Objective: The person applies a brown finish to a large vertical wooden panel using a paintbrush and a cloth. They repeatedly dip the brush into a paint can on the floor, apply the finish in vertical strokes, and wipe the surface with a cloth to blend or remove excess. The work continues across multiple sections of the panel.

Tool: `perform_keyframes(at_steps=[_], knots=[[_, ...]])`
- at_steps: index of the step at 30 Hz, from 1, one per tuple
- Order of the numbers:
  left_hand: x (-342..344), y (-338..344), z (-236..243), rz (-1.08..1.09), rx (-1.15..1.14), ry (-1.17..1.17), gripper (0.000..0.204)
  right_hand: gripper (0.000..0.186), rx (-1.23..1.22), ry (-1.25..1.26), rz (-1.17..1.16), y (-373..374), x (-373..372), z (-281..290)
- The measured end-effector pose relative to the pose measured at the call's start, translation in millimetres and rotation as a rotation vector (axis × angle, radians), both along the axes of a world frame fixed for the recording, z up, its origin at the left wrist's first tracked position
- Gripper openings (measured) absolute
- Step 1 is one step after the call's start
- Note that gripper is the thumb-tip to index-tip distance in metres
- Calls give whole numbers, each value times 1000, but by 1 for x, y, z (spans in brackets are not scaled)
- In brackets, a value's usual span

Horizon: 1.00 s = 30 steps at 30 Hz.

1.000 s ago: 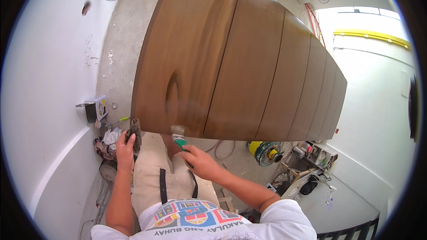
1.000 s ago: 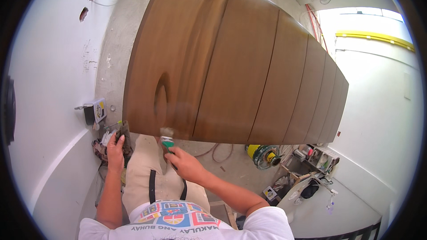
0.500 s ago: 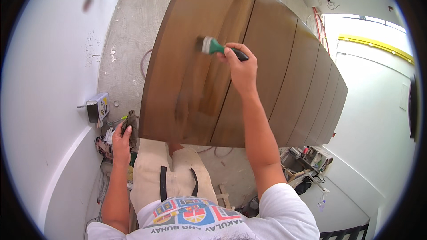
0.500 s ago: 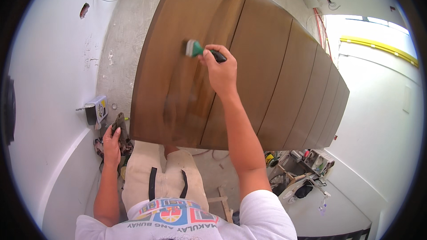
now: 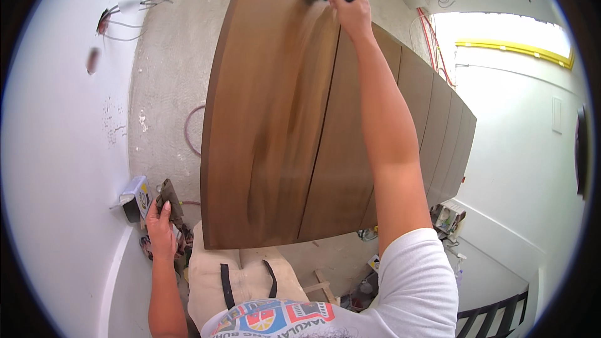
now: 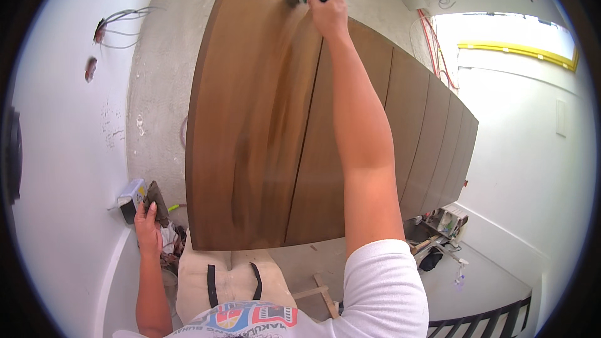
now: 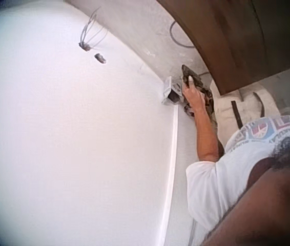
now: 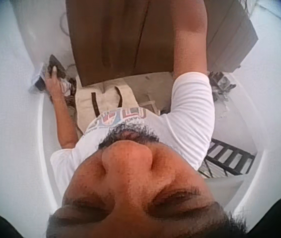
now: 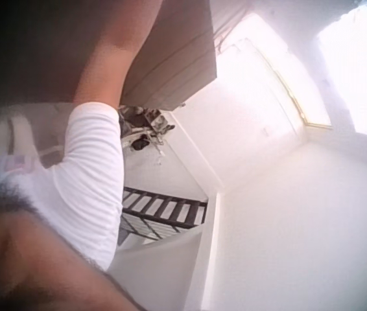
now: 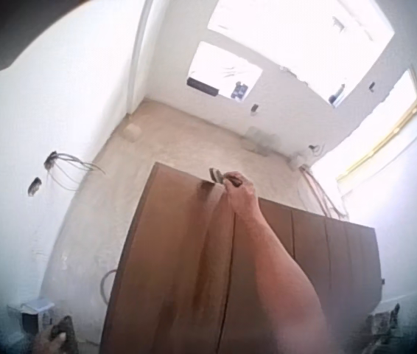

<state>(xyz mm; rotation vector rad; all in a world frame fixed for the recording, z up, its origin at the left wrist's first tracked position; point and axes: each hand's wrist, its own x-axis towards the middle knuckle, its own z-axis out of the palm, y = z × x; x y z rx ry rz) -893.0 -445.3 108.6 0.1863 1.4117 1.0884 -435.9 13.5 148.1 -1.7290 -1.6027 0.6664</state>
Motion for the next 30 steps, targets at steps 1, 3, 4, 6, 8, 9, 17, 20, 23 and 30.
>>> perform_keyframes(at_steps=[1,3,4,6,8,9,17,20,23,30], knots=[[-1,7,2,6,-2,8,25,18,64,-77,8,4,-6,5],[-3,18,1,4,-8,20,25,17,15,-113,38,-12,-18,15],[0,25,-2,-11,-11,18,24,18,120,-155,179,-35,-7,2],[5,35,-7,-58,-4,37,25,22,101,-227,363,-109,-8,-9],[10,43,-12,-122,22,70,27,30,-81,-303,486,-211,-20,3],[17,50,-13,-181,37,115,32,32,-115,-301,524,-264,-21,8],[150,122,-3,-793,564,595,32,26,-522,203,256,-563,-29,95],[205,168,-19,-843,1041,907,39,25,-522,232,89,-620,-18,108],[253,226,-30,-846,1189,1210,37,22,-502,286,-26,-671,-2,113],[290,102,-46,-1052,1311,1194,29,22,-543,321,-272,-778,26,102]])
